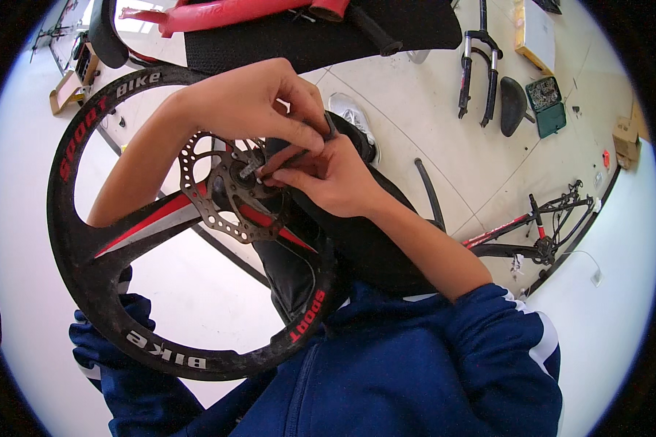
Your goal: The person assembles a bicycle wheel by attaching a brake disc to the hub and tightening it with an Allen key. They then place the wheel and a red fork on a chair.
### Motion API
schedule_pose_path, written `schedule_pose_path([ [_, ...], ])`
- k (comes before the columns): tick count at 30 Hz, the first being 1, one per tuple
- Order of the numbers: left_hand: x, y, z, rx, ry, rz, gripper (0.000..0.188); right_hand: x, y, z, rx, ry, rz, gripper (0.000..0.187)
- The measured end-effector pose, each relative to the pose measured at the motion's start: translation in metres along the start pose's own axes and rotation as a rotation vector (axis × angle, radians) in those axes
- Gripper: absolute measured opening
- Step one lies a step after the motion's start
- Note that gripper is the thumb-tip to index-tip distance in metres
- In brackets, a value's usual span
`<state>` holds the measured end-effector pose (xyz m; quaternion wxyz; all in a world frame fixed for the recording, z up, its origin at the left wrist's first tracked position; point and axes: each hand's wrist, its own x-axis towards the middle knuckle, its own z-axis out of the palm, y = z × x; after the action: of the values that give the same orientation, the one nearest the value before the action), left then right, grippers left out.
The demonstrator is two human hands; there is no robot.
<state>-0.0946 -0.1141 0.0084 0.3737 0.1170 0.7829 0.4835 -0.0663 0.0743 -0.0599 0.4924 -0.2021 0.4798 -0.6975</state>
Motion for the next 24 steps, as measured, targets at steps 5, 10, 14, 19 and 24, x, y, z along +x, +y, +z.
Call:
schedule_pose_path([
  [5, -0.005, -0.001, 0.004, -0.133, 0.056, -0.015, 0.022, -0.002, 0.000, 0.010, 0.078, 0.082, 0.038, 0.013],
  [10, -0.001, 0.001, 0.001, 0.005, 0.148, -0.125, 0.033, -0.001, 0.000, 0.014, 0.026, 0.219, 0.132, 0.012],
  [14, -0.002, 0.000, -0.001, -0.029, 0.125, -0.133, 0.040, -0.001, -0.002, 0.013, 0.083, 0.184, 0.124, 0.012],
  [19, -0.008, -0.010, -0.002, -0.187, 0.076, -0.063, 0.038, -0.001, 0.002, 0.005, 0.121, 0.069, 0.080, 0.016],
  [24, -0.005, -0.002, 0.000, -0.141, 0.073, -0.092, 0.036, -0.002, -0.001, 0.002, 0.007, 0.125, 0.060, 0.018],
])
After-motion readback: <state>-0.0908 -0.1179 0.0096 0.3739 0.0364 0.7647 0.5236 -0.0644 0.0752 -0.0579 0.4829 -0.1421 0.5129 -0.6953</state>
